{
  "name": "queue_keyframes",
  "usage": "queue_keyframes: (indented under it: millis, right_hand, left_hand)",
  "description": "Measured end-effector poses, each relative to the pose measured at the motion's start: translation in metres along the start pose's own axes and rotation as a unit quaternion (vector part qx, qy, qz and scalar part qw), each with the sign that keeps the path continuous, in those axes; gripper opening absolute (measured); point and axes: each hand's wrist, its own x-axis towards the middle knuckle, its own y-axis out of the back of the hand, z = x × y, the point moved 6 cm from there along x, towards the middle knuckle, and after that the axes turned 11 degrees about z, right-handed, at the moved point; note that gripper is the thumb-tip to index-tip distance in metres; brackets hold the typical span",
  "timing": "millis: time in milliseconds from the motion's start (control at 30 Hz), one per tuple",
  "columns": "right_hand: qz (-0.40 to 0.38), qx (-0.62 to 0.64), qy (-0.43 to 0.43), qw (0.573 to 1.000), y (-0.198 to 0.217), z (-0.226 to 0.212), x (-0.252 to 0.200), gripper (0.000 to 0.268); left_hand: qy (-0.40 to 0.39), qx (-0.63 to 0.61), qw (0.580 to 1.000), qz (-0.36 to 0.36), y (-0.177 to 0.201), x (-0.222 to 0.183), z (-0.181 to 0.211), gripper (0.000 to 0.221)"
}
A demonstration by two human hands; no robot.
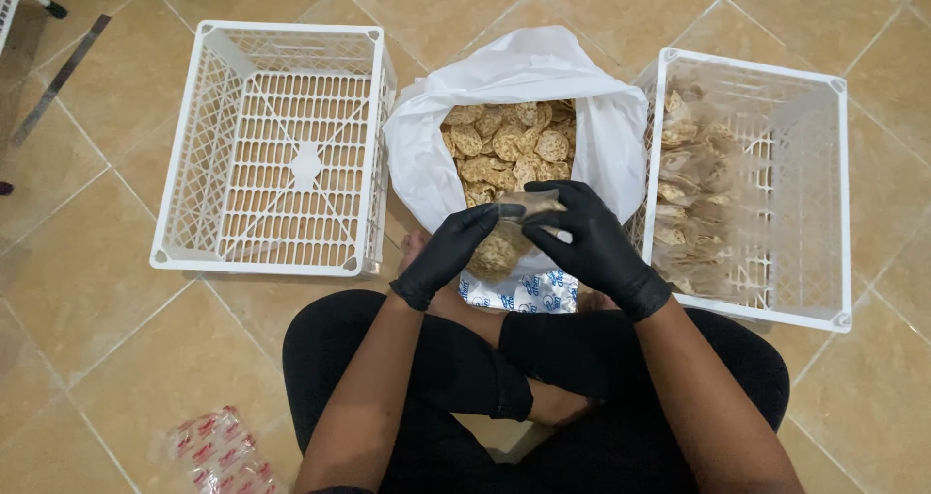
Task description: Sorting and transferring food items from a large bag into plastic crates while sitting on the floor
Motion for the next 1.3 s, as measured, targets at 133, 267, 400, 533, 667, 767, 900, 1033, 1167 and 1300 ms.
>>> queue_keyframes:
  millis: [133, 267, 400, 533, 667, 767, 900, 1033, 1167, 1300]
  right_hand:
    - [0.083, 0.106, -0.085, 0.987, 0.012, 0.025, -0.002, 0.006]
    - [0.197, 0.263, -0.23, 0.916, 0.023, 0.061, -0.007, 0.017]
    - [0.215, 0.24, -0.272, 0.907, 0.009, 0.103, -0.017, 0.016]
    - [0.099, 0.11, -0.296, 0.944, -0.031, 0.126, -0.027, 0.018]
    - [-0.107, -0.156, -0.231, 0.955, -0.076, 0.146, -0.049, 0.036]
    - [-0.203, -0.274, -0.123, 0.932, -0.116, 0.171, -0.078, 0.049]
    - [-0.191, -0.264, -0.077, 0.942, -0.124, 0.151, -0.07, 0.041]
    - [-0.172, -0.214, -0.142, 0.951, -0.131, 0.137, -0.064, 0.041]
    - [-0.161, -0.273, -0.14, 0.938, -0.164, 0.17, -0.081, 0.041]
    - [-0.167, -0.268, -0.073, 0.946, -0.164, 0.169, -0.083, 0.057]
  left_hand:
    - [0.004, -0.006, 0.999, 0.037, 0.01, 0.006, -0.017, 0.037]
    - [-0.02, -0.011, 0.995, 0.096, 0.023, 0.004, 0.01, 0.035]
    - [-0.041, -0.04, 0.99, 0.127, 0.042, 0.014, -0.002, 0.034]
    - [-0.067, -0.04, 0.981, 0.18, 0.061, 0.015, -0.003, 0.034]
    - [-0.1, -0.05, 0.968, 0.225, 0.081, 0.022, -0.024, 0.036]
    - [-0.091, -0.053, 0.963, 0.247, 0.079, 0.018, -0.014, 0.036]
    - [-0.101, -0.054, 0.961, 0.253, 0.079, 0.02, -0.012, 0.037]
    - [-0.107, -0.061, 0.958, 0.259, 0.082, 0.026, -0.019, 0.035]
    - [-0.103, -0.053, 0.959, 0.257, 0.078, 0.024, -0.015, 0.034]
    - [-0.098, -0.045, 0.962, 0.249, 0.075, 0.024, -0.011, 0.034]
